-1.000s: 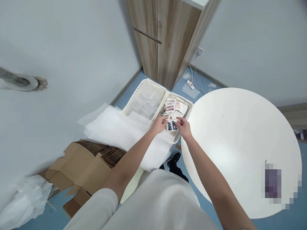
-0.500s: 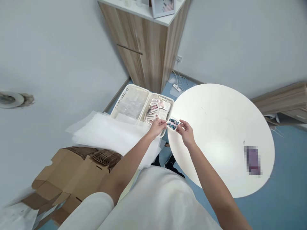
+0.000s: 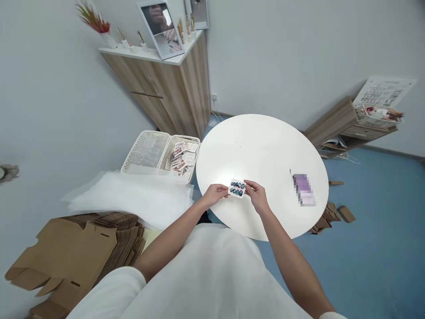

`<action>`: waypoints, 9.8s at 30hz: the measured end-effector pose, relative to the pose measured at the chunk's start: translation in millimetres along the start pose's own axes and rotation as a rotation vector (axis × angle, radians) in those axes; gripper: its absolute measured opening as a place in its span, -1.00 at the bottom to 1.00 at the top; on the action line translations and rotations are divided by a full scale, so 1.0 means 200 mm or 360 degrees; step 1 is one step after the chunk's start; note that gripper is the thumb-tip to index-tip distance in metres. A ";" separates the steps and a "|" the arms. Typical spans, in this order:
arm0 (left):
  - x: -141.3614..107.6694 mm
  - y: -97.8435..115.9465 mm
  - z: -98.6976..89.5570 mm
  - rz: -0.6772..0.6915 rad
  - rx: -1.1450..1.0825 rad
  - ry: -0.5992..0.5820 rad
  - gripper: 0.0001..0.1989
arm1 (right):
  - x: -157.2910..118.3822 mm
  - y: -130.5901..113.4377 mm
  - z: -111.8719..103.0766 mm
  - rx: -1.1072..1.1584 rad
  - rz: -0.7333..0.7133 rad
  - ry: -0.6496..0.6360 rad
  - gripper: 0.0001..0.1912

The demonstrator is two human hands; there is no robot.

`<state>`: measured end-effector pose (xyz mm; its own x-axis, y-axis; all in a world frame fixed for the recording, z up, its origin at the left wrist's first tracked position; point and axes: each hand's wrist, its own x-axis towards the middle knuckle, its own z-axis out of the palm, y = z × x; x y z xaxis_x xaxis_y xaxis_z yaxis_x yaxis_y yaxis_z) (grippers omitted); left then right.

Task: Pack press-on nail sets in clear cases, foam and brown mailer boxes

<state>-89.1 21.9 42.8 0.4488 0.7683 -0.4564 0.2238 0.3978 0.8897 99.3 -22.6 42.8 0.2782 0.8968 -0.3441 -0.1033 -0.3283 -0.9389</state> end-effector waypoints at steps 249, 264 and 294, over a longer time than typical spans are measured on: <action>-0.52 -0.17 -0.31 0.0456 -0.0424 0.0234 -0.69 | -0.54 0.07 0.55 -0.0103 -0.0246 -0.0289 -0.53; -0.27 0.01 0.28 0.0719 0.0628 -0.0238 -0.09 | -0.44 0.08 -0.25 -0.0028 -0.0091 -0.0198 -0.48; 0.09 0.01 0.64 0.0436 0.0198 -0.0397 -0.17 | -0.21 0.09 -0.71 -0.0697 -0.0730 -0.0364 -0.55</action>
<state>30.1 -27.7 38.4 0.6996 0.6860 -0.2000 0.1629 0.1195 0.9794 221.2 -107.3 40.1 -0.0127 0.9985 0.0535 0.3872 0.0543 -0.9204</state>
